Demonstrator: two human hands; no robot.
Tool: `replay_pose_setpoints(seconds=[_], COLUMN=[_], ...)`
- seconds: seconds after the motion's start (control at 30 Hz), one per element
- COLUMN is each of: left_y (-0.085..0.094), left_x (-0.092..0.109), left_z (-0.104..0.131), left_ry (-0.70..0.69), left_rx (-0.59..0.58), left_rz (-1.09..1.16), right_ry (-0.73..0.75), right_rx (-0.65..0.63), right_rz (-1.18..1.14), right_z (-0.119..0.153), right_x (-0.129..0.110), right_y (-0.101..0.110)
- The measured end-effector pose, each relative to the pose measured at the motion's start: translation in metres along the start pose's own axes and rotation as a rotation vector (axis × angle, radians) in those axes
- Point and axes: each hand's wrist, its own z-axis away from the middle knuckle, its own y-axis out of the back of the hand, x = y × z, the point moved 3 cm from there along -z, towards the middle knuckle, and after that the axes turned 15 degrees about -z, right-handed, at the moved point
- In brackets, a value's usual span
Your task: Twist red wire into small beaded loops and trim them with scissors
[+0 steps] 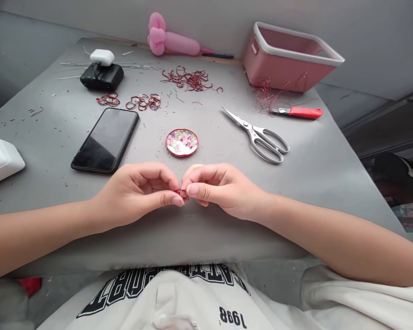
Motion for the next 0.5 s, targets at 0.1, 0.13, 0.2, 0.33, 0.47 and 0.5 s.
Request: replay_pose_setpoints(seconds=[0.1, 0.13, 0.2, 0.33, 0.47, 0.5], left_y=[-0.0007, -0.001, -0.0016, -0.0015, -0.0024, -0.0027], left_x=[-0.0008, -0.0007, 0.0003, 0.0024, 0.0021, 0.0017], left_z=[-0.0005, -0.0008, -0.0016, -0.0026, -0.0012, -0.0007], left_ry=[0.034, 0.039, 0.03, 0.002, -0.01, -0.013], left_rx=[-0.01, -0.014, -0.025, -0.006, -0.016, -0.023], left_rz=[0.028, 0.033, 0.039, 0.015, -0.007, -0.014], right_ry=[-0.038, -0.055, -0.09, -0.094, -0.049, -0.047], right_rx=[0.002, 0.011, 0.033, 0.051, 0.011, 0.009], right_rz=[-0.039, -0.051, -0.085, -0.1, -0.027, -0.015], right_z=[0.0009, 0.0013, 0.0018, 0.0011, -0.0006, -0.0006], right_x=[0.0009, 0.0011, 0.0017, 0.0029, 0.005, 0.0058], right_y=[-0.001, -0.0017, -0.0032, -0.0043, -0.0022, -0.0014])
